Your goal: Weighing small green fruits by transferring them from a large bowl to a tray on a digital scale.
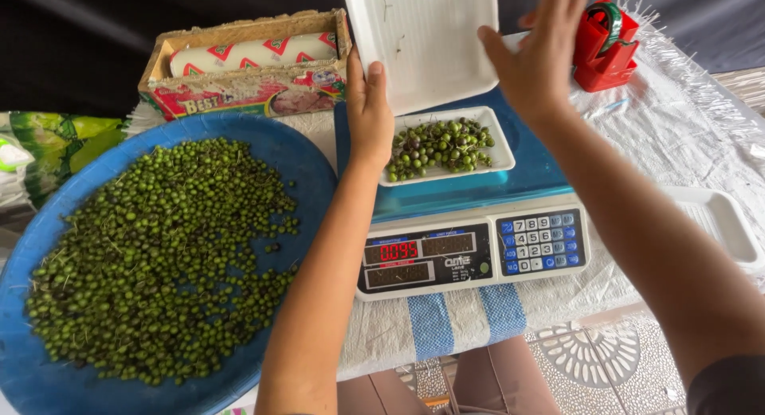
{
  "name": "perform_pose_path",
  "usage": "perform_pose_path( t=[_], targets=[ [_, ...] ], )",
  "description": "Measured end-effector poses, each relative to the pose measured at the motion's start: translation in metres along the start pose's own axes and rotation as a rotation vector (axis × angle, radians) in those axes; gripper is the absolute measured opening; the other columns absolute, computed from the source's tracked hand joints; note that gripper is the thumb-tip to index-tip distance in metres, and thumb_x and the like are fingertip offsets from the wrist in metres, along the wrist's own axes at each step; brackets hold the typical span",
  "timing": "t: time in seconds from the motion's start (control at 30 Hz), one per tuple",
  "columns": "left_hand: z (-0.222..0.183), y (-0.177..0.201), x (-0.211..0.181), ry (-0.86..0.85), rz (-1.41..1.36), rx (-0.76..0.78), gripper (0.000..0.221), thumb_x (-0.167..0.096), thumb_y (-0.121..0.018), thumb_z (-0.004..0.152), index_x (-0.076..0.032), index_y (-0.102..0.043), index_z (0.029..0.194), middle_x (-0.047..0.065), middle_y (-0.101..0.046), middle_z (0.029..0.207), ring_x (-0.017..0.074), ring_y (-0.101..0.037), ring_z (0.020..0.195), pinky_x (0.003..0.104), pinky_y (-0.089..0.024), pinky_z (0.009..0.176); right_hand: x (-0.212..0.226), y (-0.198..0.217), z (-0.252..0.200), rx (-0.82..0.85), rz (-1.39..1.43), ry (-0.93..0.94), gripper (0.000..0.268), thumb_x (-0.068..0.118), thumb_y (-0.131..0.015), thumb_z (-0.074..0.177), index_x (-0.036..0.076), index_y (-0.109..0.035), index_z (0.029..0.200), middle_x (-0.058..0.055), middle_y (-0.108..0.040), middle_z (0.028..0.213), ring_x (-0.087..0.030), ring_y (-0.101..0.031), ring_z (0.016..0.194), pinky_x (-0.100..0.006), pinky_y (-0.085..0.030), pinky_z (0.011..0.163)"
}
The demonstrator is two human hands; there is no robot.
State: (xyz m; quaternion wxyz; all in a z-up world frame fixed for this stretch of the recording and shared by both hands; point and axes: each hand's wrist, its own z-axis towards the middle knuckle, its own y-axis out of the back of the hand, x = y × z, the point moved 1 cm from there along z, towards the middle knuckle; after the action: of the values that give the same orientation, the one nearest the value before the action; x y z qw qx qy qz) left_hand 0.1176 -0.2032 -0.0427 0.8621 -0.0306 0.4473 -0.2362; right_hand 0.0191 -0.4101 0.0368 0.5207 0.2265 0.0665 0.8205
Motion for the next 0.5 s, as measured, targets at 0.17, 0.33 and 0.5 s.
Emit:
perform_pose_path(
  t=[0.17, 0.33, 0.5],
  targets=[
    [-0.014, -0.019, -0.030, 0.123, -0.047, 0.042, 0.071, -0.046, -0.050, 0.105, -0.013, -0.025, 0.162, 0.016, -0.041, 0.160, 0.0310, -0.046, 0.145, 0.044, -0.046, 0.118, -0.013, 0.021, -0.010, 0.351, 0.213, -0.251, 0.025, 0.012, -0.063, 0.113, -0.001, -0.049, 0.129, -0.018, -0.058, 0.106, -0.027, -0.063, 0.084, -0.034, -0.052, 0.056],
    [-0.049, -0.029, -0.076, 0.074, 0.087, 0.190, 0.083, -0.054, -0.049, 0.105, -0.017, -0.005, 0.165, 0.025, -0.041, 0.163, 0.0288, -0.048, 0.150, 0.041, -0.048, 0.117, -0.090, 0.062, -0.029, 0.263, 0.393, -0.620, 0.010, 0.019, -0.060, 0.112, 0.011, -0.059, 0.117, -0.003, -0.061, 0.097, -0.017, -0.062, 0.074, -0.033, -0.055, 0.045],
    [-0.092, -0.005, -0.198, 0.287, 0.093, 0.309, 0.071, -0.034, -0.053, 0.105, -0.016, -0.011, 0.160, 0.033, -0.045, 0.157, 0.0328, -0.064, 0.133, 0.043, -0.051, 0.111, -0.170, 0.184, -0.053, -0.125, 0.024, -0.758, 0.006, 0.016, -0.056, 0.114, 0.019, -0.055, 0.118, -0.002, -0.047, 0.091, -0.012, -0.044, 0.062, -0.027, -0.037, 0.033]
  ],
)
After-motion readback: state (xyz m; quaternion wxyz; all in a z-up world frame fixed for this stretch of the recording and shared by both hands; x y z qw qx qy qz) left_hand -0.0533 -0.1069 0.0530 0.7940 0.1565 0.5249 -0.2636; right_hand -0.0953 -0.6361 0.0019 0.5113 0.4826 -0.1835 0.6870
